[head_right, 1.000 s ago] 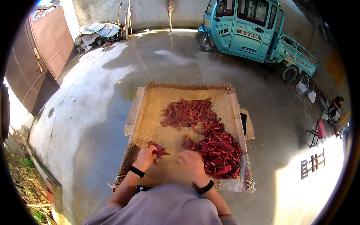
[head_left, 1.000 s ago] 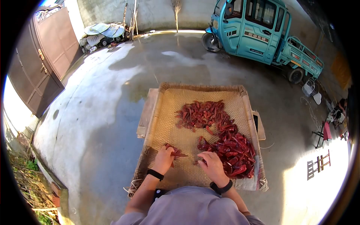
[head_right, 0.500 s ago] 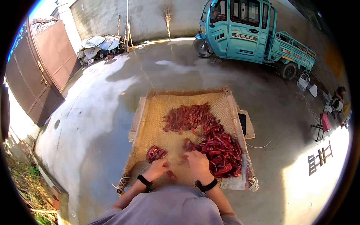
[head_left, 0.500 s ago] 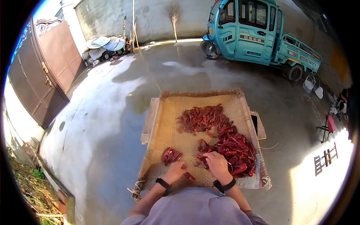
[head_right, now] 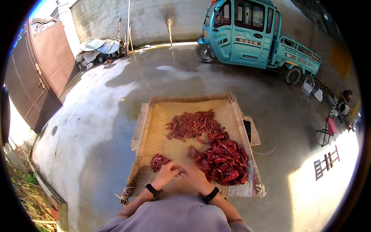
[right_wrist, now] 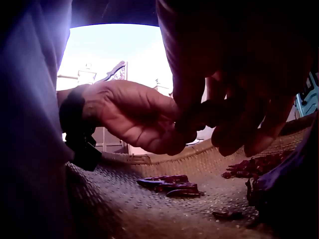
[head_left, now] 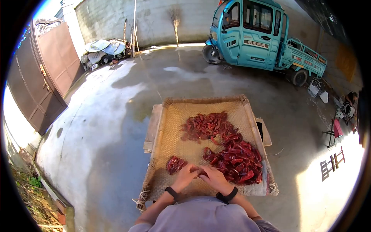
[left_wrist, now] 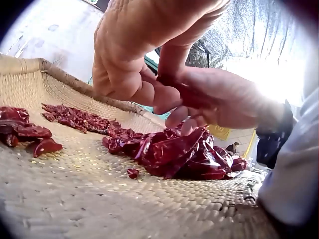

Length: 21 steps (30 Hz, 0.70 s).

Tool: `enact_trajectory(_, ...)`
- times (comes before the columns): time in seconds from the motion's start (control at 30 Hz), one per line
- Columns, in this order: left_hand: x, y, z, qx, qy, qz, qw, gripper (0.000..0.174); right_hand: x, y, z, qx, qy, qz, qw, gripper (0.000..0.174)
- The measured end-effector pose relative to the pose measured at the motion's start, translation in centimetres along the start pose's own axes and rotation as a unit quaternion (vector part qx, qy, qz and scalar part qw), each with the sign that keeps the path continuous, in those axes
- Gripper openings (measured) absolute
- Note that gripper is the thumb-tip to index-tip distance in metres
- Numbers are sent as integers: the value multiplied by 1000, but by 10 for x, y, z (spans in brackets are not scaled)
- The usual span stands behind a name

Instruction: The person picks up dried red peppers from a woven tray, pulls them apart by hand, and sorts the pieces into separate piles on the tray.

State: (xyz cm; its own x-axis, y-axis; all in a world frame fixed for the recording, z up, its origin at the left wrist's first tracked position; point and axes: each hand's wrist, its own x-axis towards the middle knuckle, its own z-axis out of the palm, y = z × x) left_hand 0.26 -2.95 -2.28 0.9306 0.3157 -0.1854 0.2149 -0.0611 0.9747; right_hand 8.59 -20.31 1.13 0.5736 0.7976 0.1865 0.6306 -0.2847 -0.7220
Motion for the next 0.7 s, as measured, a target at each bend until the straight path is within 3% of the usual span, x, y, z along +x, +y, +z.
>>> enact_trajectory(0.03, 2, -3, 0, -16, -1, 1, 1000, 21, 2, 2, 5, 25, -14, 19, 999, 33)
enact_trajectory(0.13, 16, -21, -21, 171, 71, 74, 980, 21, 6, 10, 1, -71, 32, 7, 997, 31)
enact_trajectory(0.2, 22, -31, -41, 360, 162, 115, 911, 23, 10, 17, -12, -100, 127, -22, 987, 24)
enact_trajectory(0.27, 25, -40, -58, 450, 248, 95, 852, 32, 13, 15, -25, -165, 190, -19, 968, 20)
enact_trajectory(0.33, 22, -30, -66, 480, 219, -21, 849, 48, 11, 25, -30, -260, 180, 32, 948, 17)
enact_trajectory(0.4, 19, -29, -69, 461, 184, -53, 866, 53, 4, 35, -29, -304, 131, 89, 939, 26)
enact_trajectory(0.43, 21, -37, -67, 464, 214, -33, 859, 50, -1, 39, -27, -304, 132, 73, 941, 25)
enact_trajectory(0.57, 19, -25, -65, 453, 156, -55, 876, 51, -2, 27, -24, -274, 191, 32, 942, 20)
enact_trajectory(0.67, 31, -45, -68, 390, 179, -90, 899, 51, 3, 12, -24, -184, 167, 14, 968, 17)
enact_trajectory(0.7, 30, -45, -70, 395, 190, -69, 896, 41, 4, 10, -22, -188, 165, -5, 968, 17)
